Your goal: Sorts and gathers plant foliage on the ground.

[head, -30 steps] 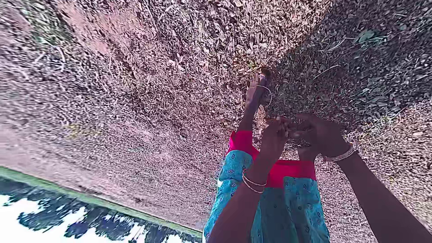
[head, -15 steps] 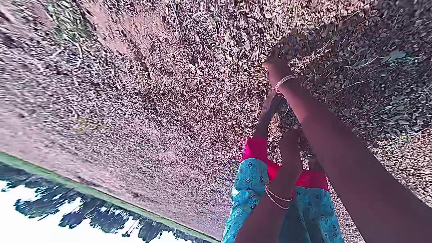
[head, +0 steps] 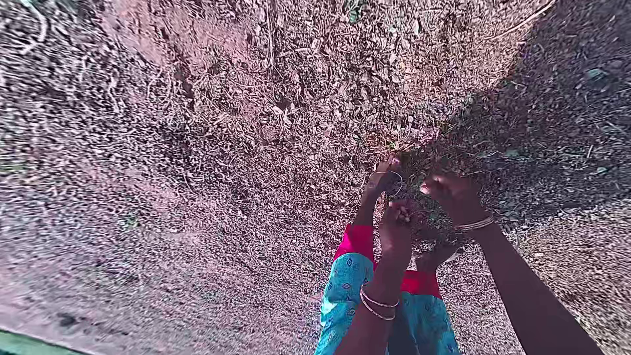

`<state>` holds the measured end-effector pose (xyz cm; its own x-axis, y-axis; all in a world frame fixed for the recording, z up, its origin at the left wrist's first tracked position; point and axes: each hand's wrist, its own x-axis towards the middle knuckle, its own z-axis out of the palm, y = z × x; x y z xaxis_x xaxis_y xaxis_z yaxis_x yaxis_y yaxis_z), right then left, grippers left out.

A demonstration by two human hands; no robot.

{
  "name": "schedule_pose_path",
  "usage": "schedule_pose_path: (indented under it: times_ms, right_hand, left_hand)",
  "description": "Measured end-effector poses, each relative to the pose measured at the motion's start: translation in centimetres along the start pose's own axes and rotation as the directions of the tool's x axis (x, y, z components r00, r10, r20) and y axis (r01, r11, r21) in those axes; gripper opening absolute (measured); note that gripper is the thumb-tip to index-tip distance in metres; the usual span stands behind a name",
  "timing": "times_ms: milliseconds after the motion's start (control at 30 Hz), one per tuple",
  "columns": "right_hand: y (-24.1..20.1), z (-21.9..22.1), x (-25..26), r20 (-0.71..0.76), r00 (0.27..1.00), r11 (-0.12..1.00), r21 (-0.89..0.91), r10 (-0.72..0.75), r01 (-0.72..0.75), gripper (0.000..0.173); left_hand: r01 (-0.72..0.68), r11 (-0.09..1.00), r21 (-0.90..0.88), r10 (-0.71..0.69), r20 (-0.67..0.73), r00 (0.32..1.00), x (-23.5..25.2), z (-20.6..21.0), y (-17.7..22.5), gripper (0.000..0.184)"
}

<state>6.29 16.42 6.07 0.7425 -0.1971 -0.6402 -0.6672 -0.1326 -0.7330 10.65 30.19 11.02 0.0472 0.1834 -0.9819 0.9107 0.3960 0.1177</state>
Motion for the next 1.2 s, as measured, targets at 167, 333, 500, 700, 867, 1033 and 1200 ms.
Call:
schedule_pose_path:
  times_ms: [167,333,500,700,867,1033,1200]
  right_hand:
    - [2.6,-5.1,1.6,-0.077,0.995,0.985,-0.155,0.058,-0.07,0.03]
    - [8.1,-7.8,12.5,-0.301,0.917,0.735,-0.553,0.263,-0.392,0.072]
    - [13.0,2.4,2.0,0.093,0.928,0.708,-0.676,0.36,-0.207,0.061]
    - [14.2,0.6,-10.2,0.03,0.806,0.704,-0.507,0.592,-0.498,0.031]
    - [16.6,-8.4,-1.0,-0.274,0.933,0.86,-0.391,0.231,-0.328,0.043]
    - [16.2,-3.1,4.2,-0.188,0.899,0.788,-0.434,0.395,-0.437,0.08]
    - [16.3,6.5,-5.6,0.055,0.876,0.808,-0.42,0.478,-0.414,0.057]
  left_hand:
    - [0.136,0.988,0.073,-0.153,0.339,0.928,-1.3,-0.4,-0.1,0.045]
    - [0.105,0.928,0.358,-0.285,0.497,0.82,-0.7,-2.6,-2.8,0.053]
    - [0.004,0.922,0.386,-0.148,0.342,0.928,0.3,-3.3,-3.4,0.053]
    - [-0.052,0.912,0.406,-0.081,0.303,0.95,0.2,-3.2,-3.8,0.053]
    - [-0.09,0.891,0.445,-0.018,0.233,0.972,0.7,-3.7,-5.5,0.053]
    - [-0.071,0.85,0.521,-0.044,0.205,0.978,0.9,-3.9,-6.9,0.053]
    - [-0.097,0.834,0.542,-0.032,0.224,0.974,0.7,-3.7,-6.9,0.052]
